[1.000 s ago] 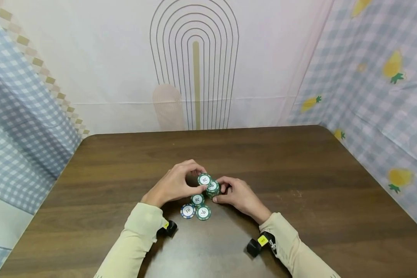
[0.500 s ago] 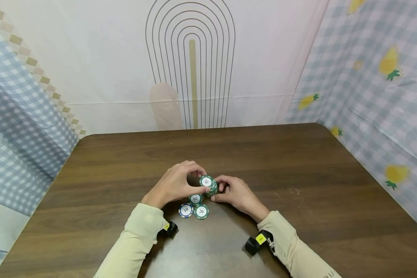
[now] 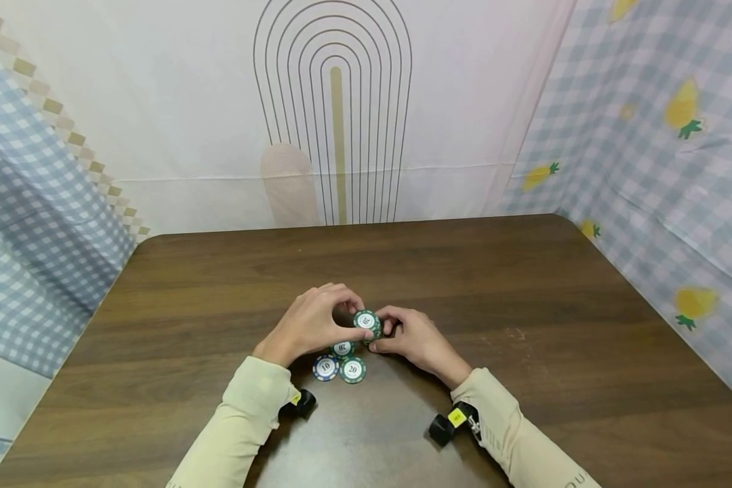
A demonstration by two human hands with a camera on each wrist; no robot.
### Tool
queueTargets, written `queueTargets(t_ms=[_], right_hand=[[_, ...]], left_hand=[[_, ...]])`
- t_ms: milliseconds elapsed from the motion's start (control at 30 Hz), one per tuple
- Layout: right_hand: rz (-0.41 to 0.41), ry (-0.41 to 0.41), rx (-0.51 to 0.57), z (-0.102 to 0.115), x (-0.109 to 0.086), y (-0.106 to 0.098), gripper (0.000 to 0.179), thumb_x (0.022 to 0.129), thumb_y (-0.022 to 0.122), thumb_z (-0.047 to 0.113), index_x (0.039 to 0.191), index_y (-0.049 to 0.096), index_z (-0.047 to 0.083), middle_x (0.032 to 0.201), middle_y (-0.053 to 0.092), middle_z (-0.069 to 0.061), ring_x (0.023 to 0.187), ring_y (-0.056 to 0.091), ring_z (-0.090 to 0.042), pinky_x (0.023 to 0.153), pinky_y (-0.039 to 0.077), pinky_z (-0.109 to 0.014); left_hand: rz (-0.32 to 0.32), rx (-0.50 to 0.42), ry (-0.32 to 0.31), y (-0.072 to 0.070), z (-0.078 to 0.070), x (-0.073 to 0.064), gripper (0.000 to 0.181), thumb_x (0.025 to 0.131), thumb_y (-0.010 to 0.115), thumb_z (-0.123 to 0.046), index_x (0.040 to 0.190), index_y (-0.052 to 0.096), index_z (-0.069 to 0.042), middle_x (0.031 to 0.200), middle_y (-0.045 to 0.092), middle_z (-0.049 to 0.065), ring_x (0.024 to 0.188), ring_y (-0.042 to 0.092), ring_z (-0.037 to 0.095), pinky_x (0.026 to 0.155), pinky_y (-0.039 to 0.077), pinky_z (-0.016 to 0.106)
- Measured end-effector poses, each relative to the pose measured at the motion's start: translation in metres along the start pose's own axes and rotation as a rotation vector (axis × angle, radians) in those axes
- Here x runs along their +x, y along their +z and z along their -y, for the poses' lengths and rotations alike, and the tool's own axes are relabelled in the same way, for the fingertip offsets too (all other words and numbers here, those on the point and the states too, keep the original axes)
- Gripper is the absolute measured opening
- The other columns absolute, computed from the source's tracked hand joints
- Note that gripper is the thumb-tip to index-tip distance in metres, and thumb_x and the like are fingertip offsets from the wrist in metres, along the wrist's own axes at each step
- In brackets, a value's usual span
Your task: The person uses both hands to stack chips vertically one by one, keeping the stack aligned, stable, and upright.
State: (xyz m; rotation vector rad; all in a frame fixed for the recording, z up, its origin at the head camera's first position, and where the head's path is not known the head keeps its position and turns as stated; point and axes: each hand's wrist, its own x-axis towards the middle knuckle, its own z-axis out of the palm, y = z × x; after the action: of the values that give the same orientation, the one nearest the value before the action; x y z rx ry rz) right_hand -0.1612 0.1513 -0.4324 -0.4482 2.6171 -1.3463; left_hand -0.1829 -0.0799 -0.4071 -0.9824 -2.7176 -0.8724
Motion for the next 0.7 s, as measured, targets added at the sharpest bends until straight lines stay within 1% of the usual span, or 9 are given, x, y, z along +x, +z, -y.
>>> queueTargets(t_ms=[167,400,700], right_hand=[[0.000,0.003,0.007,0.0005,-0.0001,-0.0003,0.033,0.082,0.091,0.018,0.109,0.074,0.012,0.086,0.062,0.001,0.066,0.051,-0.011,0.061,0.042,-0.025],[0.002,0.005,0.010,0.0023,-0.0001,-0.0005,0.031,0.081,0.091,0.017,0.107,0.073,0.013,0.084,0.061,0.001,0.065,0.051,-0.010,0.060,0.041,-0.024],[-0.010,0.003,0.006,0.0012,0.0005,0.0007,0.033,0.081,0.092,0.018,0.108,0.074,0.013,0.085,0.062,0.002,0.065,0.051,-0.010,0.060,0.041,-0.024]], left_hand=[[0.015,0.009,-0.034,0.0006,-0.0017,-0.0002,0.035,0.081,0.090,-0.049,0.103,0.074,-0.026,0.095,0.067,-0.014,0.089,0.063,0.006,0.079,0.053,0.034],[0.023,0.010,-0.059,0.0010,-0.0027,0.0001,0.037,0.081,0.089,-0.052,0.103,0.074,-0.027,0.095,0.067,-0.016,0.087,0.063,0.003,0.078,0.053,0.034],[0.077,0.017,-0.081,-0.0006,-0.0034,0.0008,0.041,0.085,0.084,-0.058,0.110,0.075,-0.027,0.097,0.069,-0.016,0.088,0.064,0.003,0.079,0.055,0.035]])
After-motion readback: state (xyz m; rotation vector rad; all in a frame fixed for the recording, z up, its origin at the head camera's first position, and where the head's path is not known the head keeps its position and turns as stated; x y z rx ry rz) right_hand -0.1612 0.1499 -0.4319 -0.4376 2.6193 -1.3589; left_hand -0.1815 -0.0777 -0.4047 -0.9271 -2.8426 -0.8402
